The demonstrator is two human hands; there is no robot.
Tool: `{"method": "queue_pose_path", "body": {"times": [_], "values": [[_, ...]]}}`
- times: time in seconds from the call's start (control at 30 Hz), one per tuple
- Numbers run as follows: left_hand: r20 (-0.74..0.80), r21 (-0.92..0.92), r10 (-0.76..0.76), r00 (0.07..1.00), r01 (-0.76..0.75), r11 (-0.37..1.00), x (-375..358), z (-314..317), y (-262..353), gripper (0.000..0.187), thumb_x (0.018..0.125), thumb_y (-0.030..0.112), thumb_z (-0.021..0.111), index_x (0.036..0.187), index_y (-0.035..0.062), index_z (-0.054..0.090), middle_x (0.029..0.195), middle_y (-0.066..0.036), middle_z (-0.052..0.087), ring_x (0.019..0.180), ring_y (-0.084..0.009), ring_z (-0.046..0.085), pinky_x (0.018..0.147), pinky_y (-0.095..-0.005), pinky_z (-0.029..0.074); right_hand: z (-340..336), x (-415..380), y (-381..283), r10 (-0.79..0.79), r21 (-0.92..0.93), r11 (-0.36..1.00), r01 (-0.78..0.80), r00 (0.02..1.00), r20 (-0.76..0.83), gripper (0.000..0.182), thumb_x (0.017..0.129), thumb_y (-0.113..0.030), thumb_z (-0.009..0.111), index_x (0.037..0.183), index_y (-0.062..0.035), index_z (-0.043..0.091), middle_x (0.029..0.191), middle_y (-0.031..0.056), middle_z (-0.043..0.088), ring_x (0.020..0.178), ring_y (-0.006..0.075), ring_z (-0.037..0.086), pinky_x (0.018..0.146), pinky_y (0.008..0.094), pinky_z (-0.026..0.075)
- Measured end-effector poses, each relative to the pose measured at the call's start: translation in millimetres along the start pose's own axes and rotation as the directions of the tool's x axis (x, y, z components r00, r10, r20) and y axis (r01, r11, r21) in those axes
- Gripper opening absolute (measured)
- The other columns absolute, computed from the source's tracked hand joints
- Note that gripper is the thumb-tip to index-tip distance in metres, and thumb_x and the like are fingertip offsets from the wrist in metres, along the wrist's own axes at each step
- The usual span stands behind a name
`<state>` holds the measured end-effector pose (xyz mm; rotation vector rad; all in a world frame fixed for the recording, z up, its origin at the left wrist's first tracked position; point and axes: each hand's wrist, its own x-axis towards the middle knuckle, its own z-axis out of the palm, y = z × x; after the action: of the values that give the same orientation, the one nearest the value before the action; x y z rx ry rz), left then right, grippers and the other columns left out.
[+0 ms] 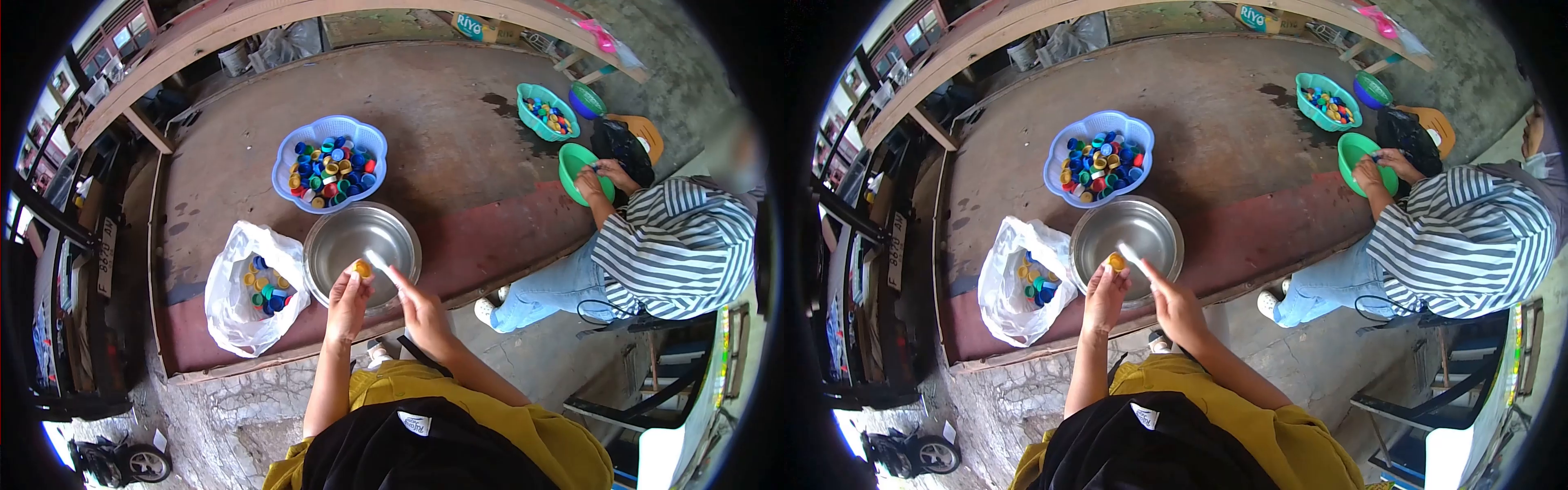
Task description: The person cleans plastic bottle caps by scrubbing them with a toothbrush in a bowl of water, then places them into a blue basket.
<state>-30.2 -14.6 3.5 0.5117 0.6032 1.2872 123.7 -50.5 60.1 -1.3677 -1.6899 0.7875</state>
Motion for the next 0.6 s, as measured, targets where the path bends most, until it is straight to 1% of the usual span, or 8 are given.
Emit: {"method": "queue_pose_path", "body": {"times": [0.07, 0.13, 0.2, 0.3, 0.4, 0.43, 0.53, 0.6], "values": [[0.027, -0.003, 0.042, 0.999, -0.041, 0.999, 0.9, 1.0, -0.5, 0.031, 0.093, 0.018, 0.052, 0.121, 0.0061, 0.051, 0.106, -0.001, 0.059, 0.092, -0.0104, 0.055, 0.083, -0.0272, 0.043, 12.3, -7.2, 12.5, -0.18, 0.001, 0.984, 0.18, 0.983, 0.043, 0.054, 0.085, -0.001, 0.048, 0.136, -0.0196, 0.04, 0.076, 0.0197, 0.058, 0.064, 0.036, 0.058, 0.059, 0.0413, 0.045], [0.039, 0.021, 0.08, 0.996, -0.081, 0.997, 1.9, 3.9, 0.9, 0.031, 0.092, 0.018, 0.053, 0.121, 0.0061, 0.051, 0.104, -0.001, 0.059, 0.09, -0.0101, 0.055, 0.083, -0.0271, 0.043, 2.0, -0.5, 12.7, -0.069, -0.139, 0.987, 0.079, 0.995, 0.077, 0.056, 0.084, -0.001, 0.049, 0.136, -0.0206, 0.04, 0.08, 0.0187, 0.06, 0.067, 0.0344, 0.06, 0.061, 0.0416, 0.046], [0.001, -0.011, 0.055, 0.998, -0.055, 0.998, 1.8, 7.0, 0.4, 0.027, 0.092, 0.017, 0.053, 0.117, 0.0062, 0.053, 0.102, -0.002, 0.059, 0.088, -0.0099, 0.054, 0.082, -0.027, 0.043, 2.2, 8.7, 7.3, -0.002, -0.021, 1.0, 0.001, 0.999, -0.039, 0.055, 0.084, 0.0, 0.049, 0.135, -0.0199, 0.041, 0.086, 0.0188, 0.062, 0.07, 0.0337, 0.061, 0.062, 0.0407, 0.047], [0.053, 0.016, 0.102, 0.993, -0.103, 0.995, 4.1, 8.8, 0.4, 0.022, 0.093, 0.019, 0.053, 0.111, 0.0074, 0.055, 0.101, -0.001, 0.059, 0.088, -0.0093, 0.053, 0.082, -0.0266, 0.042, 11.1, 4.6, 6.5, -0.207, 0.012, 0.978, 0.207, 0.978, -0.002, 0.049, 0.086, -0.003, 0.049, 0.133, -0.0176, 0.044, 0.08, 0.0201, 0.061, 0.062, 0.033, 0.06, 0.057, 0.036, 0.047], [0.032, -0.018, 0.051, 0.998, -0.051, 0.999, 1.4, -2.6, -5.3, 0.021, 0.093, 0.019, 0.052, 0.111, 0.008, 0.056, 0.102, 0.0, 0.059, 0.088, -0.0092, 0.053, 0.081, -0.0268, 0.042, 11.8, 12.1, 26.6, 0.105, 0.112, 0.989, -0.099, 0.993, -0.051, 0.041, 0.09, -0.003, 0.046, 0.13, -0.0135, 0.048, 0.063, 0.0135, 0.048, 0.053, 0.01, 0.04, 0.051, 0.025, 0.039], [0.01, -0.033, 0.043, 0.999, -0.042, 0.999, -0.8, 1.3, -3.4, 0.021, 0.093, 0.019, 0.052, 0.11, 0.0085, 0.056, 0.103, 0.0, 0.06, 0.089, -0.0094, 0.054, 0.081, -0.0273, 0.043, 1.7, 17.5, 11.4, 0.153, 0.089, 0.985, -0.144, 0.984, -0.093, 0.041, 0.091, -0.004, 0.047, 0.131, -0.0125, 0.047, 0.063, 0.0122, 0.047, 0.053, 0.0097, 0.039, 0.052, 0.024, 0.039], [0.036, -0.113, 0.046, 0.998, -0.042, 0.993, 2.8, 2.1, -1.7, 0.021, 0.093, 0.02, 0.052, 0.11, 0.009, 0.056, 0.103, 0.0, 0.06, 0.09, -0.0099, 0.055, 0.082, -0.0283, 0.043, 10.8, 5.4, 12.2, -0.22, 0.061, 0.973, 0.222, 0.975, -0.033, 0.042, 0.091, -0.003, 0.045, 0.132, -0.0121, 0.046, 0.064, 0.0129, 0.05, 0.052, 0.013, 0.037, 0.052, 0.0234, 0.039], [0.031, -0.09, 0.054, 0.998, -0.051, 0.995, -1.2, 2.4, 0.2, 0.021, 0.093, 0.021, 0.052, 0.11, 0.0089, 0.057, 0.104, -0.001, 0.06, 0.092, -0.0105, 0.055, 0.084, -0.0293, 0.043, 9.4, 5.6, 15.7, -0.109, -0.016, 0.994, 0.109, 0.994, 0.009, 0.044, 0.09, -0.002, 0.044, 0.132, -0.0119, 0.044, 0.069, 0.0181, 0.056, 0.054, 0.0209, 0.051, 0.056, 0.0267, 0.043]]}}
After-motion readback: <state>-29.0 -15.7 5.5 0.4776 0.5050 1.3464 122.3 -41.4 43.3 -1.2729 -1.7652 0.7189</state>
